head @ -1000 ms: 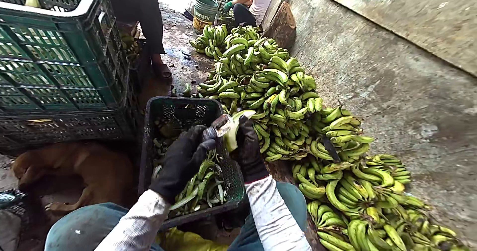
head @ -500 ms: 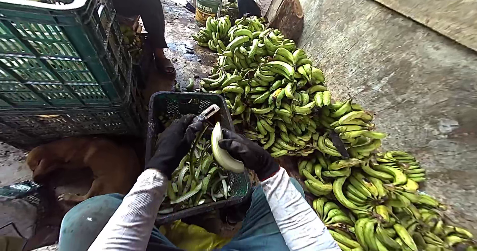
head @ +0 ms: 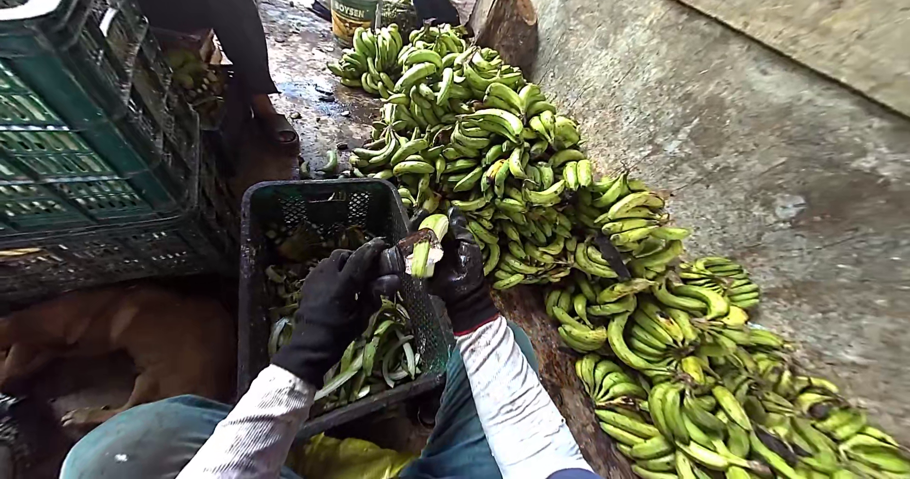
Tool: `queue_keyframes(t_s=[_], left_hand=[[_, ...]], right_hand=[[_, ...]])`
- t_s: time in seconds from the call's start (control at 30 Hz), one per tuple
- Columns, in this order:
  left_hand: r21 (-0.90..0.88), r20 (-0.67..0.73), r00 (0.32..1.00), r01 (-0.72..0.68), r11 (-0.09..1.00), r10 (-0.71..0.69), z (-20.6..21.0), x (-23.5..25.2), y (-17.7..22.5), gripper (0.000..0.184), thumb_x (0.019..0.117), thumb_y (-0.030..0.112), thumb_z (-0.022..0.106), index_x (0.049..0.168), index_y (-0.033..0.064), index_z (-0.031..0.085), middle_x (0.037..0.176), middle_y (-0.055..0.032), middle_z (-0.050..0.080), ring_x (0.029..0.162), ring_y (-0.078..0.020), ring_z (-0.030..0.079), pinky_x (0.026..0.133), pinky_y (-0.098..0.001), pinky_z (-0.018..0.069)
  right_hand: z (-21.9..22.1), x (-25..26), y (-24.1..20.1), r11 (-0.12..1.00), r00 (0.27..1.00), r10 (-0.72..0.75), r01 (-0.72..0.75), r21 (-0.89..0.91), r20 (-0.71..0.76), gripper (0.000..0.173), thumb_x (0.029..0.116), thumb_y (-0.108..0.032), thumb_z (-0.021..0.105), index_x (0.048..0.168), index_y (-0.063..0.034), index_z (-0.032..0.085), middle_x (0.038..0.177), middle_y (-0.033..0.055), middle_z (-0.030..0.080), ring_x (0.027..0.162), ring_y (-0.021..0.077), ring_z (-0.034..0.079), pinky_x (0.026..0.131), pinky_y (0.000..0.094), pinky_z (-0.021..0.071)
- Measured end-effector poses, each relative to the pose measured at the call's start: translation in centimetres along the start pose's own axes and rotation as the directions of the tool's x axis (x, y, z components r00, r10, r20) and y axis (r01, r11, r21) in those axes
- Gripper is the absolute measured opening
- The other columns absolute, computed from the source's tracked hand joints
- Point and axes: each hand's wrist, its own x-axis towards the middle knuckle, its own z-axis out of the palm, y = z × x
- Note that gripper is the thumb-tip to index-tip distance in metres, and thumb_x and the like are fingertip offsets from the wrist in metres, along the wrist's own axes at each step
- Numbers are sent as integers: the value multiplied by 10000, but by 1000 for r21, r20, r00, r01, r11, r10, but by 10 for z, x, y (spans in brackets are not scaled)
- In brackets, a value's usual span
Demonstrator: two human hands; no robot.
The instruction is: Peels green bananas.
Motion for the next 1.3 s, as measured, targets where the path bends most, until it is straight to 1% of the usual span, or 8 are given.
queue_keyframes(t_s=[0.2,0.3,0.4,0.6,0.8,1.0,1.17,1.3], left_hand=[[65,64,997,43,997,-47,-1,-2,-1,592,990,572,514,1409,168,625,1126,-209,689,986,-399,679,815,-604,541],[-24,198,938,295,955,-284,-11,4,3,545,1031,513,460,1461,196,564,1297,-161,648,1165,-353,633,953,-609,501],[-130,277,859,477,869,-430,-20,10,0,450,1066,436,463,1434,204,577,1340,-114,642,1209,-303,624,996,-620,477],[-44,346,781,567,823,-520,-11,12,-1,428,1063,426,472,1446,256,556,1354,-112,626,1217,-331,610,972,-651,469],[-232,302,887,425,875,-350,0,1,-12,514,1028,496,492,1448,208,558,1362,-78,608,1206,-226,610,1002,-531,502],[-156,236,736,673,723,-635,-24,10,-27,482,1065,542,428,1396,223,576,1180,-138,688,1062,-321,660,896,-636,499],[57,320,890,326,944,-326,-16,-2,-17,516,1019,525,514,1433,223,573,1208,-144,665,1067,-336,666,896,-613,537],[133,207,973,-135,982,105,8,-22,0,566,987,600,521,1359,196,659,1078,-207,708,990,-408,691,861,-609,544]], right_hand=[[18,-7,-3,908,986,75,-129,-400,-148,462,1093,-479,295,1135,-141,606,817,16,642,673,102,630,595,296,564],[12,-17,-2,592,998,37,13,-806,43,407,1103,-288,306,1362,-109,563,1111,47,663,952,87,633,849,305,548],[12,-21,-1,410,987,77,98,-907,142,443,1096,-276,336,1355,-38,605,1196,123,678,1060,142,642,958,362,527],[-10,-17,5,439,985,40,134,-888,169,429,1053,-255,374,1252,8,647,1074,102,690,947,90,643,883,296,537],[-12,-23,2,488,985,69,104,-867,157,398,992,-290,442,1191,-10,644,911,1,668,809,4,616,771,224,540],[-13,-25,5,740,988,145,-138,-658,-44,458,1022,-279,301,1288,-51,598,829,59,669,642,142,635,595,316,571],[-20,-13,3,931,906,297,-344,-119,-302,629,1062,-556,192,988,-97,616,690,62,635,523,155,607,458,308,533],[-38,-14,3,970,953,243,-242,24,-184,584,1068,-504,223,1048,-91,634,748,43,645,588,127,626,542,282,561]])
